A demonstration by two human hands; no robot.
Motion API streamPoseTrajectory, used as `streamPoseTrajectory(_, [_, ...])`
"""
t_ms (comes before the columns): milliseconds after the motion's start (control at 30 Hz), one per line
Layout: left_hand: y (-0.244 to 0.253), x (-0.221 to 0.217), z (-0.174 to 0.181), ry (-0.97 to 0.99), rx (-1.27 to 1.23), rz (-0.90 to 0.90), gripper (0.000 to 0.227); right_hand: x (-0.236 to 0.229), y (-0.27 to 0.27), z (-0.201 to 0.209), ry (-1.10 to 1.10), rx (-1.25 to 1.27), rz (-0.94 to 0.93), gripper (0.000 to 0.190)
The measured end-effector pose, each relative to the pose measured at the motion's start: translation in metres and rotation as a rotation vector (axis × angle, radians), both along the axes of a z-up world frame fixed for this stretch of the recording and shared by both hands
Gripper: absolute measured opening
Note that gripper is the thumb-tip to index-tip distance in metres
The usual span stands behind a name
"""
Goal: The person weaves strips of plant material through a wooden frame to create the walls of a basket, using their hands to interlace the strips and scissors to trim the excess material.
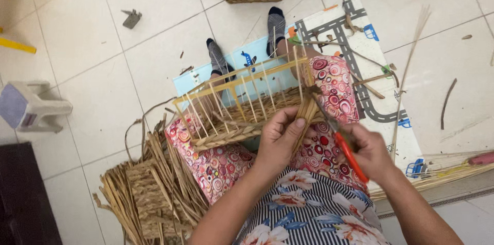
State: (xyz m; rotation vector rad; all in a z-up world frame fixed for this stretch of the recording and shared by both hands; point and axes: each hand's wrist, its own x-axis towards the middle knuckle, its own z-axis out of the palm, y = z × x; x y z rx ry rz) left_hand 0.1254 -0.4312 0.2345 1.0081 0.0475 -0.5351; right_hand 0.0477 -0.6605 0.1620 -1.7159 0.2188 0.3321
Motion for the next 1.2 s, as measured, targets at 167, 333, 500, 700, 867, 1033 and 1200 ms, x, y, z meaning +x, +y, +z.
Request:
streamPoseTrajectory(167, [0.033, 0.0, 0.03, 0.035, 0.364, -0.228, 0.026, 0.009, -0.048, -0.024, -0.146, 0.052, -0.059, 0.034])
streamPoseTrajectory(333, [0.07, 0.006, 0.041, 0.056, 0.752, -0.159, 0.028, 0.047, -0.107, -0.098, 0.033, -0.274, -0.482, 0.036])
streamPoseTrajectory(500, [0.106, 0.002, 0.051, -0.251, 0.898, -0.042, 0.034, 0.046, -0.122, -0.216, 0.194, -0.529, -0.415, 0.051])
streamPoseTrajectory(700, [0.1, 0.003, 0.046, -0.863, 1.292, -0.144, 0.021, 0.042, -0.11, -0.263, 0.257, -0.885, -0.11, 0.056])
streamPoseTrajectory(867, [0.085, 0.003, 0.031, -0.771, 1.228, -0.156, 0.028, 0.036, -0.112, -0.261, 0.173, -0.754, -0.22, 0.062])
streamPoseTrajectory(1033, [0.079, 0.005, 0.026, -0.853, 1.193, -0.116, 0.028, 0.09, -0.122, -0.169, -0.17, -0.643, -0.517, 0.019])
streamPoseTrajectory(1200, [0.064, 0.004, 0.025, -0.981, 1.145, -0.076, 0.026, 0.08, -0.008, -0.005, -0.622, -0.041, 0.127, 0.016])
